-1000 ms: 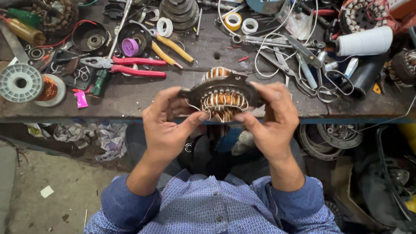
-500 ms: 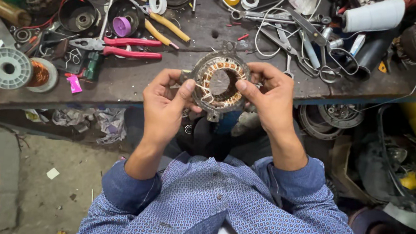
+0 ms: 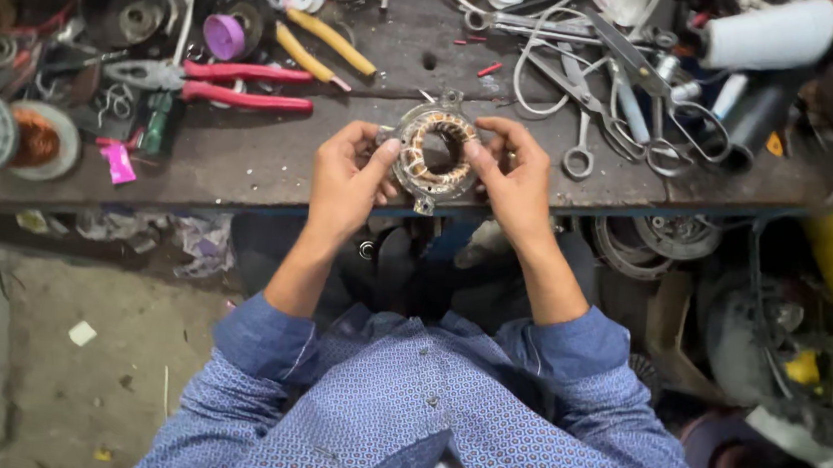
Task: The person works on a motor stator, using a screwdriver to adjust internal components and shears to trim wires. They manipulate the stator with both hands, rotating it to access different areas and securing parts with white tape.
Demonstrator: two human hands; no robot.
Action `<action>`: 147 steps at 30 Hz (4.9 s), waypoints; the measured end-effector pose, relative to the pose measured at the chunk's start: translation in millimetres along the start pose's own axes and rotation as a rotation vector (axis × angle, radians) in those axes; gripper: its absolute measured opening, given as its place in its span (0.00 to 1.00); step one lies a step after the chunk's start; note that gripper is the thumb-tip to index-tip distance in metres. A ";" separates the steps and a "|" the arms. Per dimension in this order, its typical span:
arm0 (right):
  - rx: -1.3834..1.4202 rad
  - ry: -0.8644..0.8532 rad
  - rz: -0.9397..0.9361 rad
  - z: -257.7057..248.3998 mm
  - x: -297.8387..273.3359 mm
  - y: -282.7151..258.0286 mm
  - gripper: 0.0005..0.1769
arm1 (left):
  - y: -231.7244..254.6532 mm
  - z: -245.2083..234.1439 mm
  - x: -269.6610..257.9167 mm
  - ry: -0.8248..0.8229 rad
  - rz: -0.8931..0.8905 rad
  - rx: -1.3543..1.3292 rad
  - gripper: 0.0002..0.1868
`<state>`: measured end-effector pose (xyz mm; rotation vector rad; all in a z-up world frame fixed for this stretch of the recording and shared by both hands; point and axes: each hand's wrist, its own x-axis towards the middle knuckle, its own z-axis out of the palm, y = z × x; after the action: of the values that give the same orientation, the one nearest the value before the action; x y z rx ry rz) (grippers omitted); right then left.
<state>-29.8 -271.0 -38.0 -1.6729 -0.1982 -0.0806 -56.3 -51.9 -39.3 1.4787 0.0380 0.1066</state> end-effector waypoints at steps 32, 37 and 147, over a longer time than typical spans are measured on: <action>-0.211 -0.155 -0.243 -9.2 -1.0 -8.8 0.18 | 2.9 11.5 -16.7 0.003 0.071 -0.060 0.05; -0.218 -0.136 -0.227 -10.3 -1.3 -4.2 0.20 | -7.5 -2.4 -12.2 -0.120 -0.015 -0.109 0.06; -0.446 -0.026 -0.348 8.1 -11.7 -18.6 0.14 | -19.2 0.4 -22.7 0.045 0.090 -0.383 0.06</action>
<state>-45.1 -262.1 -22.7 -2.0671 -0.5202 -0.3874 -77.9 -56.1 -59.3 1.0949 -0.0124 0.2089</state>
